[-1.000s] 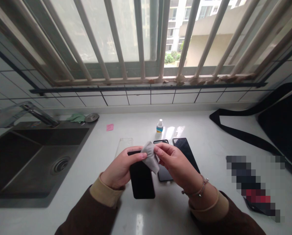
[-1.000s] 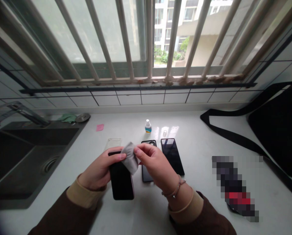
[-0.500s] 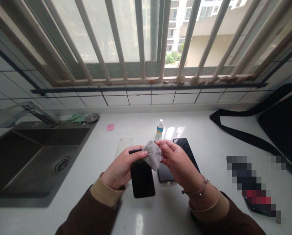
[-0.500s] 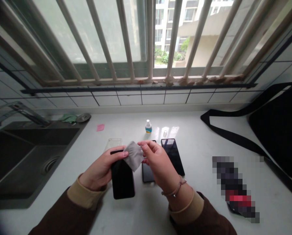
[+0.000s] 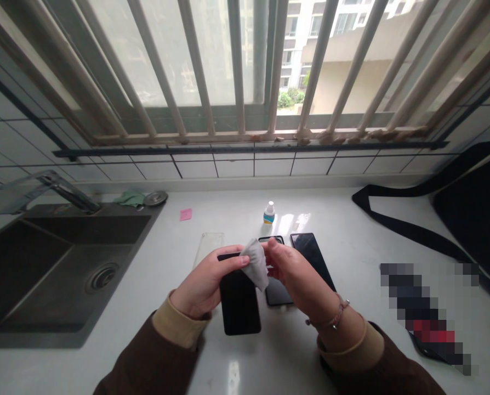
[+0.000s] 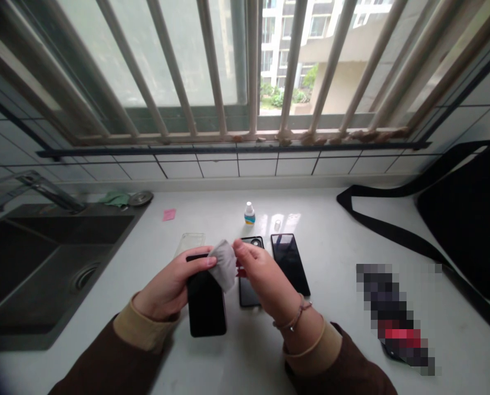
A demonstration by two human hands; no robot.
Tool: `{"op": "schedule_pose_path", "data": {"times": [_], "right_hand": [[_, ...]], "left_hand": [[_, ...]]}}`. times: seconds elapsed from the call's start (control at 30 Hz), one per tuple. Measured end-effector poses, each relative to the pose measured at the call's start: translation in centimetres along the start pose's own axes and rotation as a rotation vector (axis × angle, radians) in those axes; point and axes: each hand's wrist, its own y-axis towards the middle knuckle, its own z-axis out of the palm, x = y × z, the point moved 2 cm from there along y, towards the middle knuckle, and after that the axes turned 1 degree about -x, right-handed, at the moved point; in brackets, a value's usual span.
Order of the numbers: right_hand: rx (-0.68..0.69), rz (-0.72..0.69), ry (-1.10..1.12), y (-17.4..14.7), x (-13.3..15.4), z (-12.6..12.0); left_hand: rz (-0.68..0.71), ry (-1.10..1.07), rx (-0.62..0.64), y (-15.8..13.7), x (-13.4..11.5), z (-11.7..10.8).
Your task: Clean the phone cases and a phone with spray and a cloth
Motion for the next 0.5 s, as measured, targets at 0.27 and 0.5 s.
{"op": "schedule_pose_path", "data": {"times": [0.27, 0.5], "right_hand": [[-0.365, -0.076, 0.175, 0.4, 0.2, -1.2], [-0.401, -0.062, 0.111, 0.6, -0.2, -1.0]], "left_hand": [[-0.081, -0.182, -0.046, 0.3, 0.1, 0.1], [0.067, -0.461, -0.227, 0.4, -1.0, 0.0]]}}
